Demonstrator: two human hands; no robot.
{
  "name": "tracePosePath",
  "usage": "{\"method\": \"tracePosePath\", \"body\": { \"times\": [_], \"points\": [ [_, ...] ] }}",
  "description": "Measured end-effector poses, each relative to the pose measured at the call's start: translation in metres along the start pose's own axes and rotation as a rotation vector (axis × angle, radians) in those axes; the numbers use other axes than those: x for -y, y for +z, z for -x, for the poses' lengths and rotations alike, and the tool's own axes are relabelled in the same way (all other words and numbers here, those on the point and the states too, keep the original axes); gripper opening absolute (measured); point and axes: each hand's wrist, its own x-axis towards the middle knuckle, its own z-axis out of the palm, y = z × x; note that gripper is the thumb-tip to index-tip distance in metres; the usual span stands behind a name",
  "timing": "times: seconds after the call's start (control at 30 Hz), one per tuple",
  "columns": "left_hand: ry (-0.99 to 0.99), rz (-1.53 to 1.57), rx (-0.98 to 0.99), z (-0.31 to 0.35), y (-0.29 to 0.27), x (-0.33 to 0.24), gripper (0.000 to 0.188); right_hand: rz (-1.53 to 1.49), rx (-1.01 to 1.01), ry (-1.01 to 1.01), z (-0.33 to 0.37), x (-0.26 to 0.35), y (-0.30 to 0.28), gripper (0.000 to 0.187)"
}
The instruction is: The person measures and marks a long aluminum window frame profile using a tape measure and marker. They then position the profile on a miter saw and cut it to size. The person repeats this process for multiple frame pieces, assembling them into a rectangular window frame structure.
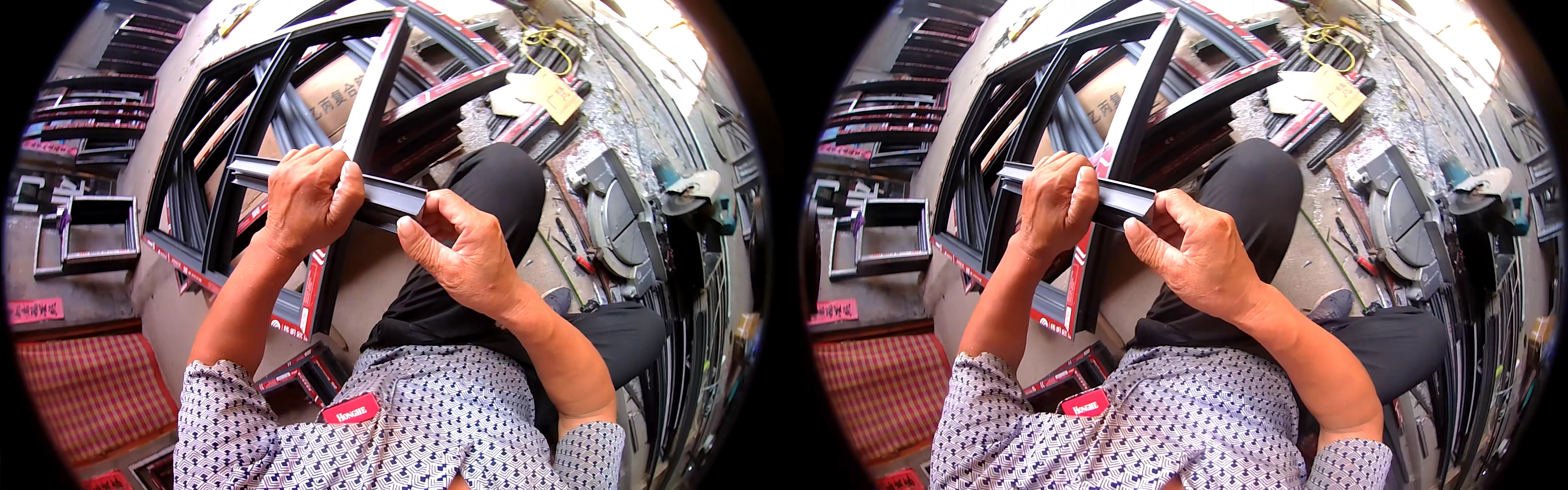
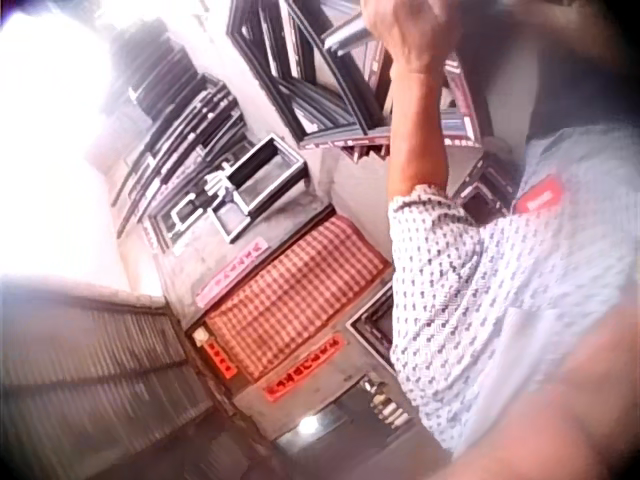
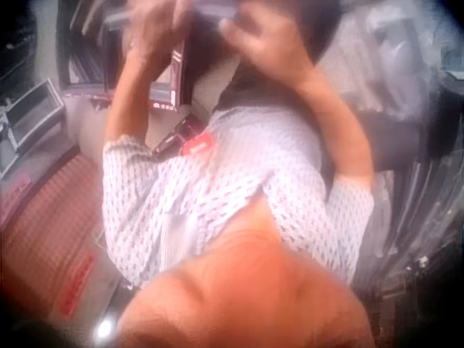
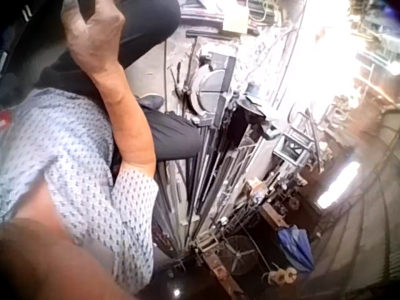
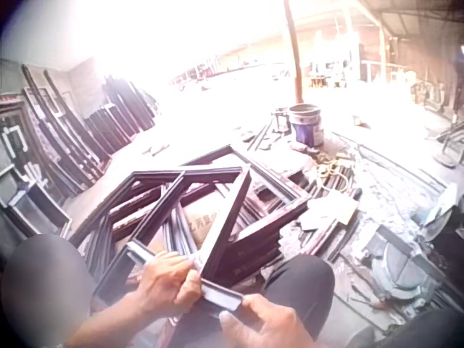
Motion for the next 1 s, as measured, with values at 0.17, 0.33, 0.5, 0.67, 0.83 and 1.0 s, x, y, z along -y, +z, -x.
{"method": "tracePosePath", "body": {
  "times": [0.17,0.33,0.5,0.67,0.83,1.0],
  "points": [
    [0.157,0.061,0.088,-0.069,0.023,-0.052,0.039,-0.202,-0.242,0.029,0.022,0.011,-0.056,0.019],
    [0.384,0.158,0.15,-0.127,0.052,-0.108,0.045,-0.383,-0.4,0.013,0.059,0.021,-0.124,0.023],
    [0.546,0.182,0.345,-0.171,0.086,-0.145,0.061,-0.462,-0.59,-0.02,0.106,0.016,-0.189,0.023],
    [0.605,0.239,0.482,-0.206,0.144,-0.165,0.068,-0.509,-0.759,0.048,0.149,0.005,-0.243,0.023],
    [0.667,0.24,0.612,-0.231,0.21,-0.178,0.069,-0.456,-0.805,0.199,0.172,-0.015,-0.28,0.026],
    [0.721,0.277,0.686,-0.252,0.272,-0.188,0.077,-0.323,-0.924,0.328,0.182,-0.017,-0.302,0.034]
  ]
}}
